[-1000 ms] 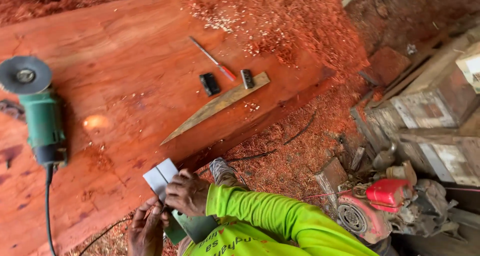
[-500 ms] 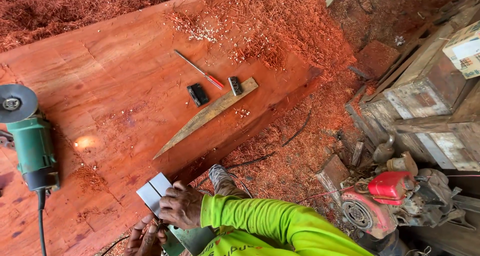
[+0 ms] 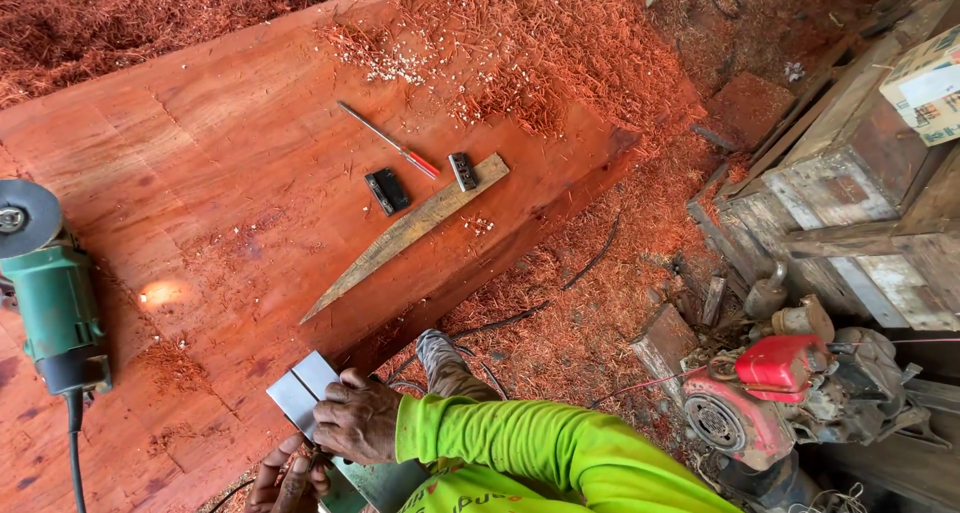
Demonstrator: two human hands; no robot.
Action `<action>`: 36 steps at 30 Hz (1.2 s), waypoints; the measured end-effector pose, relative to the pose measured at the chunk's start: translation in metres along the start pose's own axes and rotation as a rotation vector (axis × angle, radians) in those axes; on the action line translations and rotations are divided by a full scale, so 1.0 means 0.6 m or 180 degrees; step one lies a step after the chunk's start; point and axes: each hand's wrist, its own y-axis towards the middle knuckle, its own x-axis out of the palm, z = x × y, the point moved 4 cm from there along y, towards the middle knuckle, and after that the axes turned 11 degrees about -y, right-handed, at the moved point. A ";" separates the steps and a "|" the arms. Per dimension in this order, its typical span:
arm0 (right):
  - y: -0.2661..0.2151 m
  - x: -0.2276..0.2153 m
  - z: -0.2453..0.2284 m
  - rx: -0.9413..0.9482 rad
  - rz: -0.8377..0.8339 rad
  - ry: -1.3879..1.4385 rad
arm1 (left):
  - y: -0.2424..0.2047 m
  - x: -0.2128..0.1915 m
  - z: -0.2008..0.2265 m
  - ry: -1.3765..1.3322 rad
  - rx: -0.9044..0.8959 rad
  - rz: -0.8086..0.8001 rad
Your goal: Assembling and adjusting the components of a hand-held power planer on a workbench.
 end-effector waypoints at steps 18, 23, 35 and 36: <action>-0.012 -0.006 -0.001 0.0605 -0.0445 0.0891 | 0.025 -0.028 -0.024 -0.0189 -0.0033 -0.0314; -0.016 -0.018 0.013 0.0711 -0.0311 0.2293 | 0.018 -0.008 -0.014 -0.0006 -0.0007 -0.0288; -0.018 -0.033 0.022 0.1420 -0.0674 0.2792 | 0.004 0.041 0.003 0.0061 -0.0103 -0.0242; -0.016 -0.034 0.020 0.1398 -0.0580 0.2643 | 0.004 0.043 0.003 0.0130 -0.0020 -0.0257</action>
